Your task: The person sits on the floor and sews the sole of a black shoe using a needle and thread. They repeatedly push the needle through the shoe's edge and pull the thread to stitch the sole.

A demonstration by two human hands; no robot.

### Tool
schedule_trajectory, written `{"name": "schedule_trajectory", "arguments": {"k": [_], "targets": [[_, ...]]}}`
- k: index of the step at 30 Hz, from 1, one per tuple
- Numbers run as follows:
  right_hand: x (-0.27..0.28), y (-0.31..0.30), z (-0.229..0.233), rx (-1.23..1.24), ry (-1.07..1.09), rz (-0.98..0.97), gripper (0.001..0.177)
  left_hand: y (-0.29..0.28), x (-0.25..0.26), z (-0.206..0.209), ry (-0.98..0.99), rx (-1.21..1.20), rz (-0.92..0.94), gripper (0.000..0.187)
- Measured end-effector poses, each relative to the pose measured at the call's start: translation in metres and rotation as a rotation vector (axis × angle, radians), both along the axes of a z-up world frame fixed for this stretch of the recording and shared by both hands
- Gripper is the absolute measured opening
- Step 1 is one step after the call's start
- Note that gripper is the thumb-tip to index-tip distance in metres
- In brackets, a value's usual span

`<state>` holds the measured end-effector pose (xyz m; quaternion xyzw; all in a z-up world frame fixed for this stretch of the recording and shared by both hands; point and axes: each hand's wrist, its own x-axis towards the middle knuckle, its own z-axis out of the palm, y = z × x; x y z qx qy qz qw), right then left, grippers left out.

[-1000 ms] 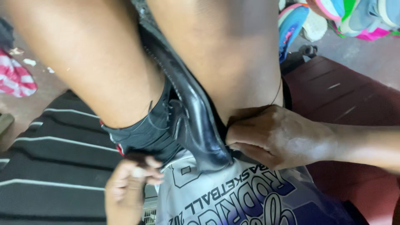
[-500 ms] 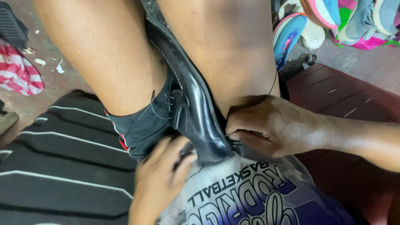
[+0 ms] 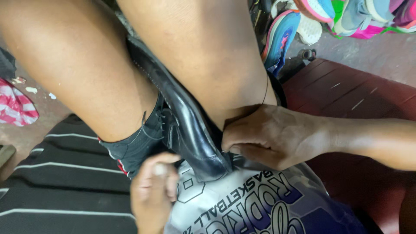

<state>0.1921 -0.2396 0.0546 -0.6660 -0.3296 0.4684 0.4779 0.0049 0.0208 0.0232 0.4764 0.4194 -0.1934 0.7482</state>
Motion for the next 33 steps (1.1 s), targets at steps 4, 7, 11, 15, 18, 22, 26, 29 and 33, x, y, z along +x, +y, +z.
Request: {"name": "schedule_trajectory", "arguments": {"k": [4, 7, 11, 15, 18, 22, 26, 29, 33], "targets": [[-0.006, -0.001, 0.001, -0.021, -0.030, -0.002, 0.011, -0.015, 0.010, 0.000, -0.178, 0.246, -0.431, 0.018], [-0.011, -0.001, 0.000, -0.041, -0.102, 0.033, 0.016, -0.018, 0.018, 0.001, -0.133, 0.212, -0.407, 0.018], [-0.014, -0.002, 0.000, -0.009, -0.206, 0.036, 0.023, -0.018, 0.029, -0.003, 0.036, 0.198, -0.451, 0.016], [-0.013, -0.001, 0.003, -0.191, -0.106, 0.201, 0.022, -0.019, 0.029, -0.006, 0.027, 0.174, -0.461, 0.015], [-0.012, -0.001, 0.005, -0.218, -0.111, 0.222, 0.013, -0.018, 0.027, -0.011, -0.046, 0.084, -0.399, 0.014], [-0.011, 0.002, 0.004, -0.183, -0.154, 0.197, 0.009, -0.017, 0.021, -0.017, -0.033, 0.066, -0.396, 0.014], [-0.017, 0.001, 0.005, -0.274, -0.099, 0.262, 0.023, -0.017, 0.018, -0.018, -0.005, 0.099, -0.441, 0.009], [-0.021, -0.002, 0.006, -0.233, -0.168, 0.240, 0.029, -0.020, 0.023, -0.017, -0.053, 0.053, -0.372, 0.013], [-0.027, -0.002, 0.006, -0.183, -0.280, 0.180, 0.026, -0.023, 0.028, -0.013, -0.070, 0.069, -0.424, 0.013]]}}
